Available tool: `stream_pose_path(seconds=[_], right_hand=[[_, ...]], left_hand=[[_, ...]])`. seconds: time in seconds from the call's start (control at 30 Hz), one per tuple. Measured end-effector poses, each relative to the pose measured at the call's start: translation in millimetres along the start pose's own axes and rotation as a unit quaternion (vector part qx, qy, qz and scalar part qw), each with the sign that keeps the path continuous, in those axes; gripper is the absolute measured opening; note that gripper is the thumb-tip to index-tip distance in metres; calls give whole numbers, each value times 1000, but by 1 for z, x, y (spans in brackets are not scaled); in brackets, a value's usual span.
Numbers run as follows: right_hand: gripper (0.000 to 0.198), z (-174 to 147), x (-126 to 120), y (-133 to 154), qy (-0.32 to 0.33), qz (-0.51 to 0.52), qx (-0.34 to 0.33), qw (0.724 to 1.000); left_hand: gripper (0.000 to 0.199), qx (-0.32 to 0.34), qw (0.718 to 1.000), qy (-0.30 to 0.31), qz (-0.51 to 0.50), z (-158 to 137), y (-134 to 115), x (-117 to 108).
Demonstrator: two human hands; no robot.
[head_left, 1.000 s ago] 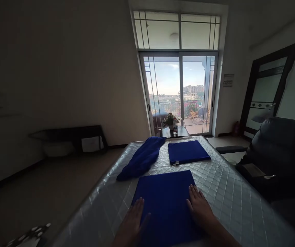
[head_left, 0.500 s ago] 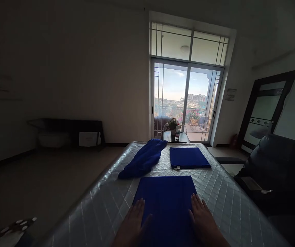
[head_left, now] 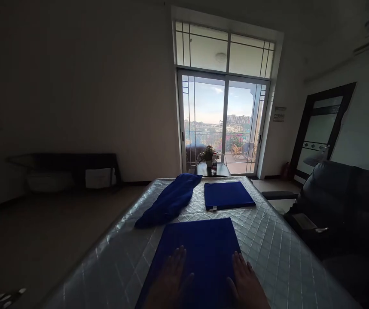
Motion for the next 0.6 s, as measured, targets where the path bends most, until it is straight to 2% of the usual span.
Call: stream_pose_path(seconds=[0.07, 0.13, 0.23, 0.3, 0.37, 0.43, 0.6], right_hand=[[69, 1, 2, -1, -9, 7, -5, 1000], [68, 3, 4, -2, -4, 4, -8, 1000], [64, 6, 6, -2, 29, -30, -1, 999], [65, 8, 6, -1, 50, -53, 10, 997], [66, 9, 5, 0, 60, -61, 16, 996], [65, 9, 4, 0, 58, -57, 15, 997], [66, 8, 10, -7, 13, -30, 7, 999]], left_hand=[[72, 82, 993, 84, -28, 5, -36, 13], [74, 146, 978, 137, -59, 12, -75, 24], [73, 205, 961, 156, -103, 26, -123, 34], [70, 214, 957, 153, -125, 33, -139, 40], [67, 205, 958, 151, -132, 35, -141, 45], [65, 193, 963, 140, -123, 33, -132, 48], [70, 180, 979, 84, -40, 17, -83, 41]])
Point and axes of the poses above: each hand's wrist, its own z-axis towards the middle knuckle, its own x-axis out of the palm, y = z × x, the point moved 3 cm from there along z, towards the middle knuckle, and after that the axes turned 3 degrees about x, right-handed, at the moved point
